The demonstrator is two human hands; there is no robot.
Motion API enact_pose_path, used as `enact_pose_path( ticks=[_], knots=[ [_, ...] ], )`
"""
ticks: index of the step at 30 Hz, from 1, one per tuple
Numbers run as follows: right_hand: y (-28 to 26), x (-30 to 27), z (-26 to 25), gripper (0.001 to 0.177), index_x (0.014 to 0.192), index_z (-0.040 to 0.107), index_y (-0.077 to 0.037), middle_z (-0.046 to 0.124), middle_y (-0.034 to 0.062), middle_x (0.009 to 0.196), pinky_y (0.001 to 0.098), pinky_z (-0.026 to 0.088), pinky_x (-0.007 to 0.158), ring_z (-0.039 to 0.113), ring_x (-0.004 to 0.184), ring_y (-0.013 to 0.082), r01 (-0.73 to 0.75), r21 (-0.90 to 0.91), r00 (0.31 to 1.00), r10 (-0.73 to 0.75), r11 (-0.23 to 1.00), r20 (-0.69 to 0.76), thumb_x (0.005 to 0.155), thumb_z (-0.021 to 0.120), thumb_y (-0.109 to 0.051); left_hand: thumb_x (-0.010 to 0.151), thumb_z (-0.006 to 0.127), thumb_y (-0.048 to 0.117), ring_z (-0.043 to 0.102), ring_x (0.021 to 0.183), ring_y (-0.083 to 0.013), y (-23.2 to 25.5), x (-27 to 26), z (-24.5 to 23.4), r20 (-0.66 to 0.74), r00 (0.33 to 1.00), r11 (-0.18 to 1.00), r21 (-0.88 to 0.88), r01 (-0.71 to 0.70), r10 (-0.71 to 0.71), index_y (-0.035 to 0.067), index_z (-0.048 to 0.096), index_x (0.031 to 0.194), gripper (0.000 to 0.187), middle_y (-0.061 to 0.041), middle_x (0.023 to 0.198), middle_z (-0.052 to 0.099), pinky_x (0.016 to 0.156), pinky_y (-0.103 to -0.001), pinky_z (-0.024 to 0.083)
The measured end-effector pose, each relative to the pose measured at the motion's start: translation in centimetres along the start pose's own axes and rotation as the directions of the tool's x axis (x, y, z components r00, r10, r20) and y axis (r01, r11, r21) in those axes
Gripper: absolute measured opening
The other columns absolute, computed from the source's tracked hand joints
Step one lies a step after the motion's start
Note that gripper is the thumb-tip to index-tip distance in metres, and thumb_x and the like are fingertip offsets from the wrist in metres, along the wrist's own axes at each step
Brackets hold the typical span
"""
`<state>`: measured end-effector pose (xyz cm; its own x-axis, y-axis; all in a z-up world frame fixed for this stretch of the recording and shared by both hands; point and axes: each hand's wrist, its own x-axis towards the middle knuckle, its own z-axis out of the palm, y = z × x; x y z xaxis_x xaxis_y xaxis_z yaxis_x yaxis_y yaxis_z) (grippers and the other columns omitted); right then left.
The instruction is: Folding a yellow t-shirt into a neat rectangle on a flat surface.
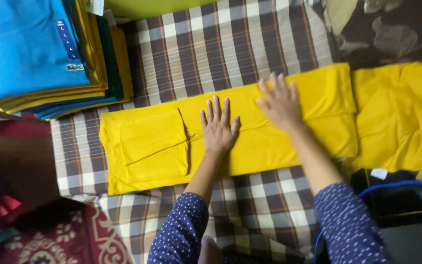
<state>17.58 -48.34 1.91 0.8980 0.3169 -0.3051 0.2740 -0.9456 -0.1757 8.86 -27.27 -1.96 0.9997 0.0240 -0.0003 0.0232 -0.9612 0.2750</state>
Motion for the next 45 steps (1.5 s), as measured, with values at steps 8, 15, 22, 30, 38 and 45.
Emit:
enact_pose_path(
  ticks=[8,15,22,30,38,45],
  knots=[
    [17.3,2.2,1.1,0.036,0.148,0.049,-0.014,0.047,0.0404,0.149,0.066,0.011,0.12,0.031,0.146,0.0571,0.001,0.075,0.902,0.031,0.997,-0.431,0.113,0.045,-0.014,0.103,0.02,0.059,0.005,0.158,-0.0338,0.7,0.4,-1.9,0.108,0.993,0.999,-0.022,0.044,-0.041,0.02,0.017,0.164,0.073,-0.013,0.171,0.009,0.125,-0.055,0.001],
    [17.1,2.7,0.5,0.027,0.111,0.069,-0.012,0.069,0.0134,0.112,0.0471,0.033,0.121,0.062,0.114,0.0327,-0.24,-0.357,0.831,0.001,0.903,-0.556,0.116,0.066,-0.039,0.102,0.019,0.059,0.004,0.158,-0.0331,1.0,0.5,-2.6,0.135,0.99,0.997,-0.054,0.055,-0.047,0.021,0.018,0.164,0.073,-0.012,0.171,0.009,0.125,-0.054,-0.001],
    [-3.8,1.9,4.3,0.046,0.145,0.049,-0.016,0.046,0.018,0.15,0.0573,0.028,0.117,0.037,0.145,0.0377,0.1,-0.128,0.832,-0.153,0.987,-0.534,0.103,0.061,-0.033,0.105,0.025,0.055,0.01,0.16,-0.033,0.7,0.3,-1.4,0.123,0.99,0.998,0.01,0.067,-0.068,0.027,0.019,0.166,0.067,-0.011,0.174,0.012,0.127,-0.056,0.004],
    [6.1,-1.0,3.3,0.063,0.16,0.05,-0.007,0.049,0.0339,0.153,0.0612,0.025,0.115,0.037,0.145,0.0441,-0.148,0.025,0.688,0.121,0.989,-0.716,0.114,0.056,-0.049,0.105,0.022,0.055,0.008,0.16,-0.0324,0.7,0.7,-1.5,0.121,0.99,0.997,-0.014,0.078,-0.076,0.028,0.016,0.167,0.067,-0.01,0.174,0.01,0.127,-0.056,0.002],
    [7.3,-4.0,2.9,0.071,0.165,0.039,-0.003,0.025,0.0284,0.168,0.0582,0.002,0.119,0.013,0.154,0.0442,-0.21,0.216,0.831,0.29,0.954,-0.474,0.113,0.029,-0.051,0.101,0.02,0.061,0.002,0.158,-0.0358,2.3,4.0,-2.1,0.142,0.984,0.994,-0.009,0.108,-0.106,0.017,0.015,0.164,0.077,-0.017,0.171,0.005,0.125,-0.056,-0.001],
    [7.6,-4.1,3.2,0.068,0.163,0.045,0.001,0.028,0.0327,0.165,0.062,0.005,0.117,0.016,0.151,0.0481,-0.157,0.186,0.823,0.233,0.97,-0.519,0.114,0.037,-0.046,0.1,0.017,0.065,-0.006,0.158,-0.0322,-0.4,1.0,-4.9,0.35,0.928,0.989,0.106,0.1,-0.131,0.026,0.005,0.165,0.077,-0.006,0.172,-0.005,0.122,-0.063,-0.002]
  ],
)
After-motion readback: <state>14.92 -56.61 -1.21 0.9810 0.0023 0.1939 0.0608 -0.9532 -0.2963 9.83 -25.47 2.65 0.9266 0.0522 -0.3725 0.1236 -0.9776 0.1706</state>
